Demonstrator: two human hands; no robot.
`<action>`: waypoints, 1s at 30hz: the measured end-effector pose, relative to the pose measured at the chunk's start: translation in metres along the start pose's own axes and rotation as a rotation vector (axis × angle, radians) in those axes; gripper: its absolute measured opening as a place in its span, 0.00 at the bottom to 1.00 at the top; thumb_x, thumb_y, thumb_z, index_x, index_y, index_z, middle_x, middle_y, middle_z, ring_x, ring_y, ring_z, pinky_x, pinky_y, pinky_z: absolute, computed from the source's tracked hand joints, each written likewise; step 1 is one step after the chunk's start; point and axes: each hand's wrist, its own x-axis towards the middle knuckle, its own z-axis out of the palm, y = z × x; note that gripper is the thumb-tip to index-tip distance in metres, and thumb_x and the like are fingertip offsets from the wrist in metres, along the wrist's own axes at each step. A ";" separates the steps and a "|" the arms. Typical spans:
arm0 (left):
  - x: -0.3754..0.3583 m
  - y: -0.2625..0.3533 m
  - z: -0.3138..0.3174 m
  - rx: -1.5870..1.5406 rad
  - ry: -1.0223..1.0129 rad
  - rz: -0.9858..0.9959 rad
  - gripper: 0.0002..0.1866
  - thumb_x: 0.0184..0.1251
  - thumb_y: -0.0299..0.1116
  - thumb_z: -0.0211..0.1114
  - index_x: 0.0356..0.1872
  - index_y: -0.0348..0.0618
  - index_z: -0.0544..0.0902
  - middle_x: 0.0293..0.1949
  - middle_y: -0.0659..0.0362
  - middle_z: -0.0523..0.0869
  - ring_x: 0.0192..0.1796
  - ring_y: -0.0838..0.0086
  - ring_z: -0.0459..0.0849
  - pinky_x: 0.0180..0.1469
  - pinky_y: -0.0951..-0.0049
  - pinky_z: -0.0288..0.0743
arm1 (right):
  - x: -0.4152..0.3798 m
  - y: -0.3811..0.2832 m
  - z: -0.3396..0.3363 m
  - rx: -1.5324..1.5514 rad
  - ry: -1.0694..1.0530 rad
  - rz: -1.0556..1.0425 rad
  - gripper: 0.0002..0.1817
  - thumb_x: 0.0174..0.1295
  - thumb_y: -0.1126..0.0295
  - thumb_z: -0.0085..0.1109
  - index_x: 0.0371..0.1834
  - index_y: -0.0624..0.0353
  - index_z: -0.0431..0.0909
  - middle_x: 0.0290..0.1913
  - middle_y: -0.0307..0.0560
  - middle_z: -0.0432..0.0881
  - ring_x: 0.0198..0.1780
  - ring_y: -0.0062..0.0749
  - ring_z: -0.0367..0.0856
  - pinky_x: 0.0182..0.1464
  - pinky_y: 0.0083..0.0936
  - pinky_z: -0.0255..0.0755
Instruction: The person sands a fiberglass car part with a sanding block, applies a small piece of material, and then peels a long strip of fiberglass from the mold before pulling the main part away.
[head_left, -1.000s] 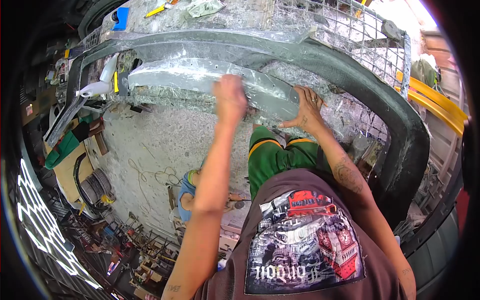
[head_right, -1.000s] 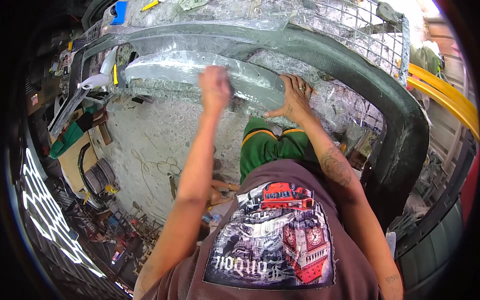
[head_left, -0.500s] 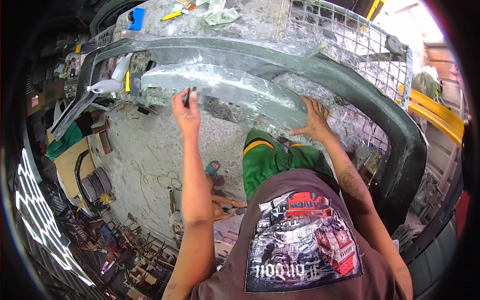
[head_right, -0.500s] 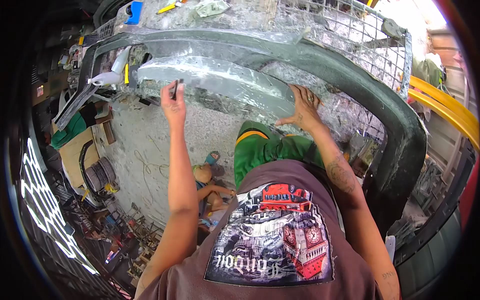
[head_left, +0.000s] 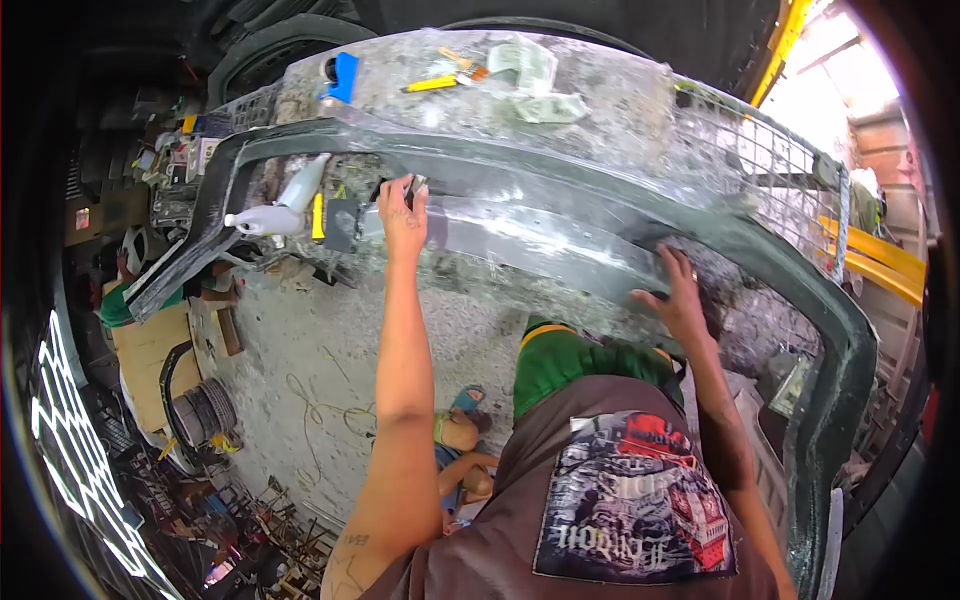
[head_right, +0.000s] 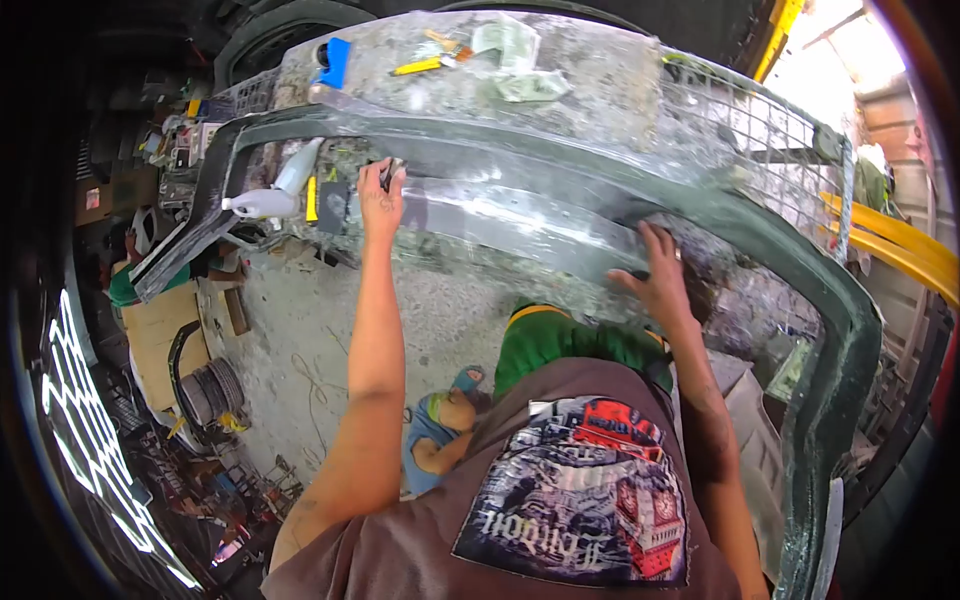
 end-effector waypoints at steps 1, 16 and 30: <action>0.011 -0.026 -0.008 0.017 0.013 -0.010 0.17 0.72 0.34 0.72 0.56 0.35 0.83 0.49 0.44 0.83 0.53 0.45 0.82 0.57 0.50 0.77 | 0.000 -0.011 0.000 -0.002 0.000 -0.003 0.52 0.55 0.52 0.83 0.79 0.63 0.66 0.76 0.64 0.68 0.76 0.63 0.68 0.77 0.49 0.66; 0.048 -0.088 0.000 0.146 -0.240 0.019 0.40 0.77 0.53 0.66 0.77 0.30 0.71 0.80 0.36 0.69 0.81 0.40 0.65 0.81 0.45 0.59 | -0.081 -0.041 0.088 1.348 -0.034 0.962 0.38 0.79 0.44 0.59 0.74 0.72 0.71 0.68 0.62 0.82 0.68 0.46 0.84 0.68 0.38 0.80; -0.093 0.061 -0.017 0.100 -0.417 0.190 0.39 0.64 0.34 0.77 0.78 0.56 0.73 0.74 0.55 0.75 0.76 0.51 0.72 0.76 0.41 0.58 | -0.033 -0.077 0.053 1.636 0.384 0.837 0.19 0.77 0.66 0.55 0.61 0.72 0.72 0.58 0.66 0.84 0.56 0.58 0.90 0.59 0.45 0.89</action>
